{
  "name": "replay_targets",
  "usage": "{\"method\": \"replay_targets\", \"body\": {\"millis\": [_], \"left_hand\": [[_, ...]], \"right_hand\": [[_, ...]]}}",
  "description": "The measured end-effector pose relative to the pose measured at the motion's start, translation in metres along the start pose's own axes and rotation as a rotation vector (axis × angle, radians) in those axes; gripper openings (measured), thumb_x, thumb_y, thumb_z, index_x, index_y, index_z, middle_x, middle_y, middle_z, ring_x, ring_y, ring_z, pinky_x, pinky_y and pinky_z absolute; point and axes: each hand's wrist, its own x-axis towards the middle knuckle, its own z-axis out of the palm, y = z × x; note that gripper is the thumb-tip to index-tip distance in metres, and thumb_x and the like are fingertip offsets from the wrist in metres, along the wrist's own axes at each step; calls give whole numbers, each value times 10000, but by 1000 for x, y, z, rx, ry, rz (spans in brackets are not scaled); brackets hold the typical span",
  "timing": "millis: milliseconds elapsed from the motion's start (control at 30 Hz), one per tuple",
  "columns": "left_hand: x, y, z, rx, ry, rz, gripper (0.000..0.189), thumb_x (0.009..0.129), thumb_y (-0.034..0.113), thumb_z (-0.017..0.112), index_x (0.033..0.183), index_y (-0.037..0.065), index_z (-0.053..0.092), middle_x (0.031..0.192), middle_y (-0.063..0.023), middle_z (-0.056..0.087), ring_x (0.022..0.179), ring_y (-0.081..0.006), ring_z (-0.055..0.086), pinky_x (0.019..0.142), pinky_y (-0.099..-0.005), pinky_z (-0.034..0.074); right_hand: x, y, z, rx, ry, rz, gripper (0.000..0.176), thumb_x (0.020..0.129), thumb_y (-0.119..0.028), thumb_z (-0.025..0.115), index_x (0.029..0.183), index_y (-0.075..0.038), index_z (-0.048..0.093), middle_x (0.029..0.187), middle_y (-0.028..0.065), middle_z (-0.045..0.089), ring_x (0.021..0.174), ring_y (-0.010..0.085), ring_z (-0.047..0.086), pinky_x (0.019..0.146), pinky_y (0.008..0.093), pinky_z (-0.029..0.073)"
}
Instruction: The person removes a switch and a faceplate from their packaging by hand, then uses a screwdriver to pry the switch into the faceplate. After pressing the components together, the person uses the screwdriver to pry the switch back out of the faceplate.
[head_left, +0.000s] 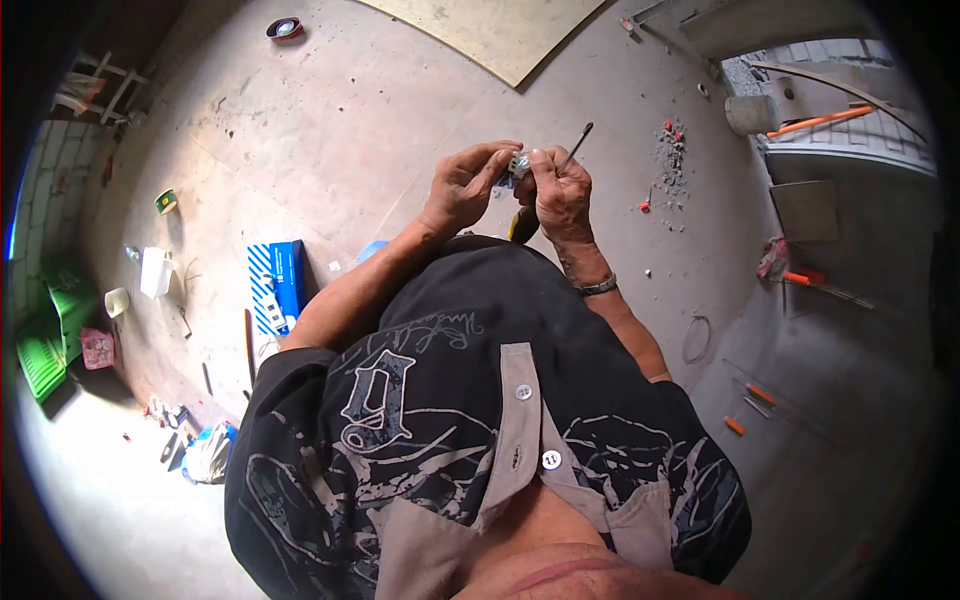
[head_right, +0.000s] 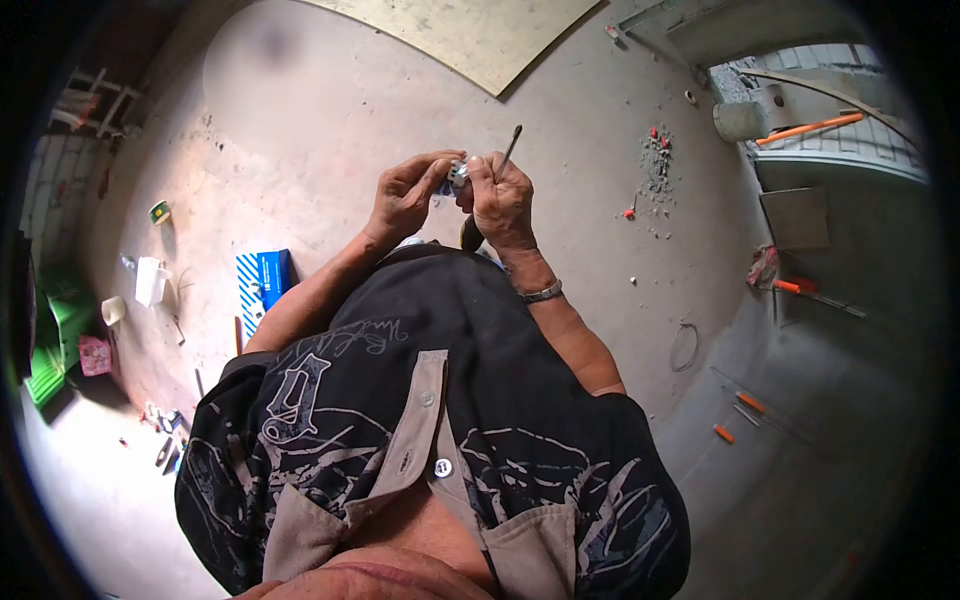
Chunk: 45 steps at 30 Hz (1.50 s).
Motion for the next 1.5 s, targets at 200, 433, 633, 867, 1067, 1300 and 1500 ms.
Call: {"method": "replay_targets", "body": {"millis": [200,433,633,867,1067,1300,1500], "left_hand": [[8,-18,-22,126,-77,109,166,936,69,554,1025,-37,643,1027,-87,647,847,-105,609,767,-247,506],[0,-17,-37,678,63,302,157,832,74,637,969,-3,625,877,-192,646,732,-301,649,650,-345,516],[5,-16,-41,638,34,360,106,794,30,591,887,-14,614,870,-173,634,721,-314,628,621,-354,504],[-2,-20,-39,728,39,186,176,742,82,546,865,-35,592,878,-221,624,759,-391,611,659,-433,496],[-8,-11,-37,754,-146,-240,224,748,110,516,882,-50,597,710,-298,577,680,-437,588,643,-484,461],[-19,-8,-47,522,-283,-225,237,769,45,525,971,-56,601,700,-222,613,643,-275,614,603,-409,470],[-30,-20,-74,410,-529,-234,335,797,73,547,1115,-12,605,892,-143,666,854,-140,573,771,-337,475]], "right_hand": [[14,2,-2,-503,-84,-372,265,930,-189,536,711,-46,491,542,53,543,467,169,526,479,306,440],[17,-6,18,-820,-224,-235,239,861,-128,607,709,-22,456,606,180,537,559,371,567,503,425,430],[23,1,25,-920,-275,-233,199,876,-140,573,753,-16,478,634,194,563,610,398,587,543,451,454],[13,1,31,-826,-295,-310,171,875,-128,546,761,-18,483,665,198,573,637,408,580,557,458,446],[11,8,27,-933,-339,-301,168,864,-115,541,757,-15,458,670,205,556,647,420,564,565,470,431],[-1,2,26,-830,-403,-295,153,877,-126,529,790,-5,495,664,202,551,609,393,557,558,448,433],[-4,6,20,-627,-638,-156,202,909,-183,524,848,3,574,655,159,581,571,262,575,551,367,448]]}}
